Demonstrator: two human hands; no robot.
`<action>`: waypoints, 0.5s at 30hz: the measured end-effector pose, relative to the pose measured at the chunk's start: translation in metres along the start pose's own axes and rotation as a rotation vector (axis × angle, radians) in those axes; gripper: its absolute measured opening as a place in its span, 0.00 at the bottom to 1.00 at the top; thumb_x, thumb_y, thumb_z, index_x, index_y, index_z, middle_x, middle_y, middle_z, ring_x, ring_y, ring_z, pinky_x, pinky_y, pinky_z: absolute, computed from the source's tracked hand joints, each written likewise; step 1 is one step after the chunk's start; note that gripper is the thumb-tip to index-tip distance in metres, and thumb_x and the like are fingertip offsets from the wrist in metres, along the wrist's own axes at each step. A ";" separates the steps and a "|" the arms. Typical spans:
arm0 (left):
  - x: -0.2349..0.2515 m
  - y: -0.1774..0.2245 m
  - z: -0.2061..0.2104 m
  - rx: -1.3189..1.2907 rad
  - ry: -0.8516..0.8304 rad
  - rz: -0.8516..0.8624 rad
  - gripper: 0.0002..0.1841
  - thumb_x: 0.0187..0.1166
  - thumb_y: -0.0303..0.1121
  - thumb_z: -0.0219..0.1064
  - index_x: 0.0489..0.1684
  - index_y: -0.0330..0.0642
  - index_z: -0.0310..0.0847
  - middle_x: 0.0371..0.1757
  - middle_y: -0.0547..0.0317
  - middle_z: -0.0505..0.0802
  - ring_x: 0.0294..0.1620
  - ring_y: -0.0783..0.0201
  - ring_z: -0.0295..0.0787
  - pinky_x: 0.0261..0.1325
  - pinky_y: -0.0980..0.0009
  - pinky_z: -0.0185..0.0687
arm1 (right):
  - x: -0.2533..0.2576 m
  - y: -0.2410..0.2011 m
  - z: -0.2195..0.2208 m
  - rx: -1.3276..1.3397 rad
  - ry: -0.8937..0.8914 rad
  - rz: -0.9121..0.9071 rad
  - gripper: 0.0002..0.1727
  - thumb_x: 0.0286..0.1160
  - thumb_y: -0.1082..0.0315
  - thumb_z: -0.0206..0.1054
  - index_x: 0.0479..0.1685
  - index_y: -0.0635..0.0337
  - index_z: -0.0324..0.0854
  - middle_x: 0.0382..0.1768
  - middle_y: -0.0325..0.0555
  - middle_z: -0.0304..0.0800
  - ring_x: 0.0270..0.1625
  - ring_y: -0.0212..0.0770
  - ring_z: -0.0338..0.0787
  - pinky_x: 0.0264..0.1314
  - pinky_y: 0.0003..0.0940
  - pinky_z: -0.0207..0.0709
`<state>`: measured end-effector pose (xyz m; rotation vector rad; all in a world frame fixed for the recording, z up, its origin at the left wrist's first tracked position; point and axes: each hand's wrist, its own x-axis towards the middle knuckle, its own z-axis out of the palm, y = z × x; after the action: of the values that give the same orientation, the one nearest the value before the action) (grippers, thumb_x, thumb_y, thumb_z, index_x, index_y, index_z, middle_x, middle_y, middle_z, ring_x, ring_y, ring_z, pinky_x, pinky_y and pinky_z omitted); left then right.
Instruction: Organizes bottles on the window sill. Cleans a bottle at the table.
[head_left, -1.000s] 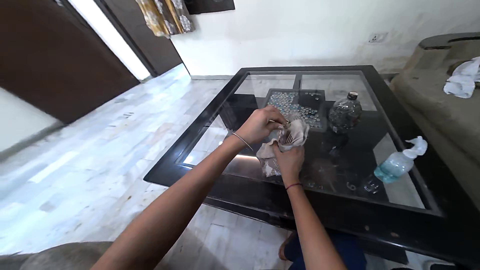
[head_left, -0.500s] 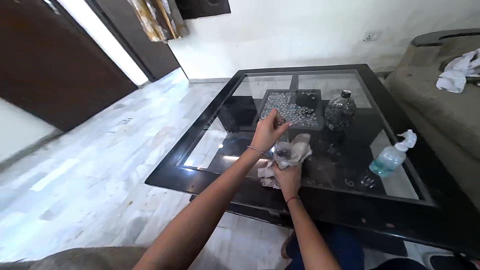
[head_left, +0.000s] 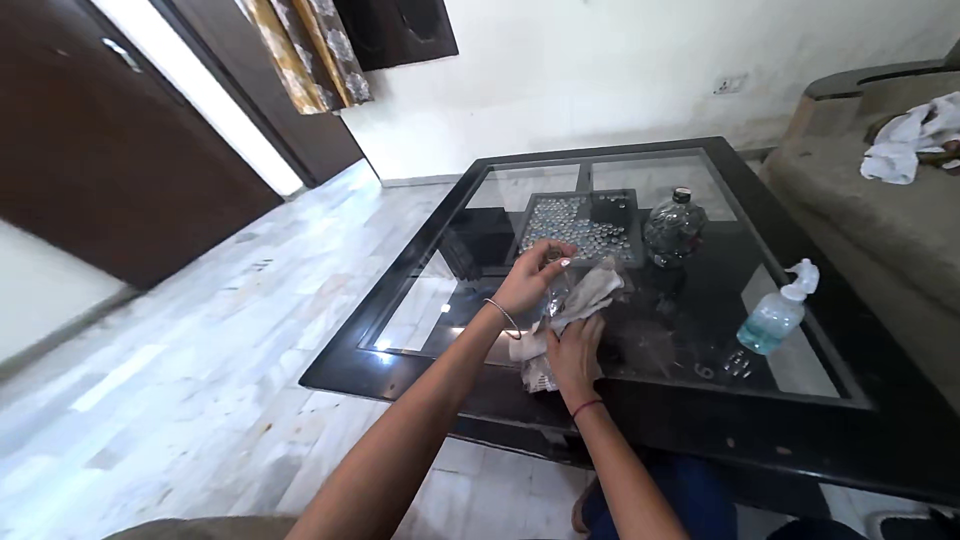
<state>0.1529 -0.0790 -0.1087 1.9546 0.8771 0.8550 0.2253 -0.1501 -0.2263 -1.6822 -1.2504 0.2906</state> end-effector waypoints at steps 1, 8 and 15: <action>0.000 0.000 -0.002 0.007 -0.028 0.003 0.13 0.88 0.24 0.52 0.64 0.26 0.74 0.74 0.42 0.84 0.70 0.65 0.82 0.70 0.67 0.76 | 0.005 -0.005 -0.002 0.007 0.051 -0.062 0.30 0.71 0.66 0.75 0.62 0.87 0.76 0.68 0.89 0.72 0.73 0.83 0.75 0.74 0.65 0.72; 0.003 0.002 0.001 0.099 -0.053 0.054 0.24 0.90 0.26 0.47 0.84 0.30 0.66 0.91 0.36 0.63 0.94 0.50 0.54 0.92 0.55 0.53 | 0.045 -0.039 -0.016 0.172 0.129 -0.176 0.40 0.68 0.68 0.72 0.77 0.88 0.62 0.76 0.87 0.67 0.80 0.78 0.70 0.83 0.63 0.63; 0.001 -0.004 0.003 0.083 -0.035 0.091 0.26 0.89 0.28 0.48 0.85 0.29 0.65 0.89 0.38 0.69 0.92 0.50 0.58 0.91 0.54 0.53 | 0.040 -0.019 0.007 0.047 0.169 -0.071 0.43 0.58 0.61 0.82 0.68 0.88 0.72 0.63 0.84 0.80 0.65 0.76 0.84 0.67 0.65 0.77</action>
<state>0.1545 -0.0780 -0.1131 2.0891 0.8195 0.8456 0.2268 -0.1131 -0.2016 -1.5841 -1.1658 0.1311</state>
